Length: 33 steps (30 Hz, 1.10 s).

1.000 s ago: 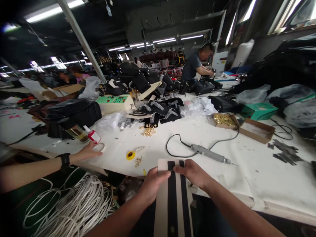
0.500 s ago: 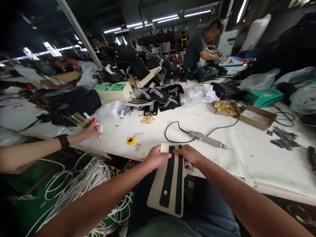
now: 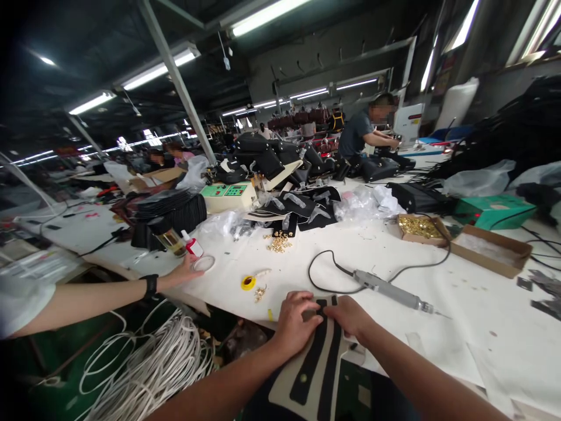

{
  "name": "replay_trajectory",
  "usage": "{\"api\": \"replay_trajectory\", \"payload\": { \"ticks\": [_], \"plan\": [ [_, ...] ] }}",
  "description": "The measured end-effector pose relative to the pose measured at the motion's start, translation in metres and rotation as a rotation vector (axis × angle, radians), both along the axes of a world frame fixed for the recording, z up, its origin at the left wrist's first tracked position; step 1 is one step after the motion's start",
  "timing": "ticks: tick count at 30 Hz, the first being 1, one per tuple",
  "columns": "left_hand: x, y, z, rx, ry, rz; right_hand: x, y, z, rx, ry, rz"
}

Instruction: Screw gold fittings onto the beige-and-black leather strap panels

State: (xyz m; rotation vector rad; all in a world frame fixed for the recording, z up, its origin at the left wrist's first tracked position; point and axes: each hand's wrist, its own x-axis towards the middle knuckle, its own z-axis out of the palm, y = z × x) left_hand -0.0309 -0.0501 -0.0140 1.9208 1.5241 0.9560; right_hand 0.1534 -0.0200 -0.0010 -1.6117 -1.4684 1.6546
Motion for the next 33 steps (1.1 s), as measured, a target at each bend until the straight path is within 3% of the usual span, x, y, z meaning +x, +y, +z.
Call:
{"api": "replay_trajectory", "payload": {
  "ticks": [16, 33],
  "plan": [
    [-0.003, 0.007, -0.010, -0.027, 0.085, -0.029, -0.003, 0.008, -0.015, 0.138, -0.205, -0.014],
    [-0.003, 0.009, -0.004, -0.033, 0.187, -0.079, 0.005, 0.011, -0.006, 0.054, -0.252, 0.016]
  ]
}}
